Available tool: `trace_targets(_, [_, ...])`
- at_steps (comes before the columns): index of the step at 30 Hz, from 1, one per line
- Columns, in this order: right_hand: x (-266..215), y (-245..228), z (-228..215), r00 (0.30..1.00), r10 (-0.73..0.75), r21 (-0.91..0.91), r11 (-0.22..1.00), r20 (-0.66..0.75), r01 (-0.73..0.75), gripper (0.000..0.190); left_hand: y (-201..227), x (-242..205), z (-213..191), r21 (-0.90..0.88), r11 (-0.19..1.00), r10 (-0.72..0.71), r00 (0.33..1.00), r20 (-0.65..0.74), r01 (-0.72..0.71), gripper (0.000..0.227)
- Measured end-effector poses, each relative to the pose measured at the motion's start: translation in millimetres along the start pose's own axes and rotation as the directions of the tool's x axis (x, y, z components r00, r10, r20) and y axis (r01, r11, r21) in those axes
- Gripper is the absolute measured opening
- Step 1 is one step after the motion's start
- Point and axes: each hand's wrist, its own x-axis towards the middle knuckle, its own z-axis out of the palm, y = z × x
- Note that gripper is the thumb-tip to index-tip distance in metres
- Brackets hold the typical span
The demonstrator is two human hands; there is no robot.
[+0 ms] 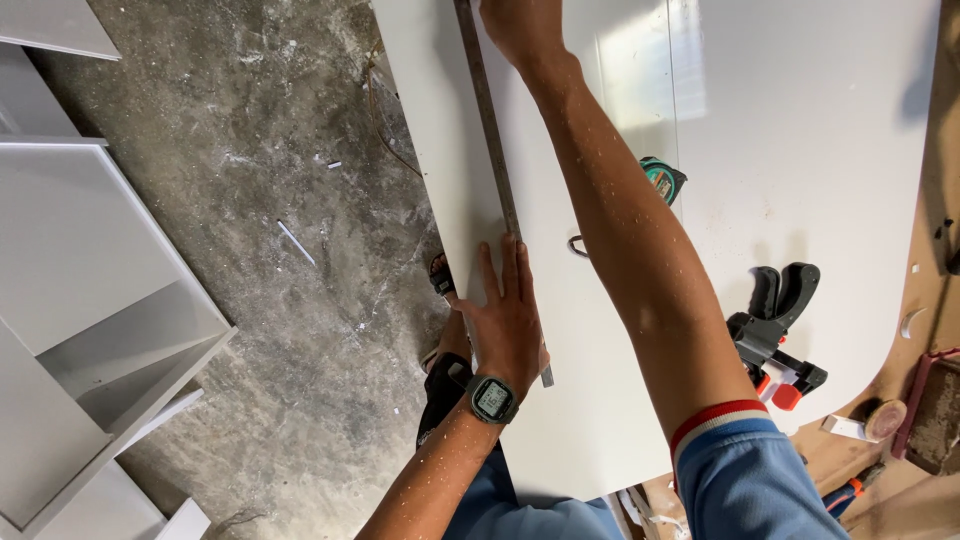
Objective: Measuring a wooden board with a ruler, marking it with a pencil, and cutting it with a circular saw.
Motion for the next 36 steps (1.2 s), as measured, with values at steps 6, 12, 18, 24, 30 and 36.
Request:
trace_targets(6, [-30.0, -47.1, -55.6, 0.97, -0.135, 0.217, 0.96, -0.203, 0.179, 0.013, 5.7, 26.1, 69.3, 0.294, 0.933, -0.068, 0.903, -0.425, 0.209, 0.126])
trace_targets(12, [-83.8, -81.7, -114.4, 0.979, 0.164, 0.364, 0.925, -0.123, -0.11, 0.014, -0.7, 2.8, -3.8, -0.084, 0.996, -0.019, 0.989, 0.149, 0.031, 0.136])
trace_targets(18, [-332.0, -130.4, -177.1, 0.763, 0.621, 0.409, 0.658, 0.18, -0.632, 0.029, -1.7, 4.4, 1.9, -0.014, 1.0, -0.011, 0.999, -0.047, 0.01, 0.122])
trace_targets(24, [-558.9, -134.6, -207.3, 0.276, 0.936, 0.443, 0.157, 0.219, -0.883, 0.03, -92.0, 144.5, -34.4, -0.258, 0.964, -0.178, 0.88, -0.44, 0.066, 0.074])
trace_targets(30, [-639.2, -91.9, -214.8, -0.032, 0.999, 0.413, -0.022, -0.016, -0.91, 0.033, -174.6, 299.7, -150.3, -0.476, 0.879, -0.214, 0.881, -0.423, -0.015, 0.047])
trace_targets(36, [-659.1, -42.3, -205.4, -0.191, 0.963, 0.805, 0.041, -0.19, -0.592, 0.018, -193.7, 340.5, -141.5, -0.618, 0.778, -0.106, 0.946, -0.305, -0.112, 0.027])
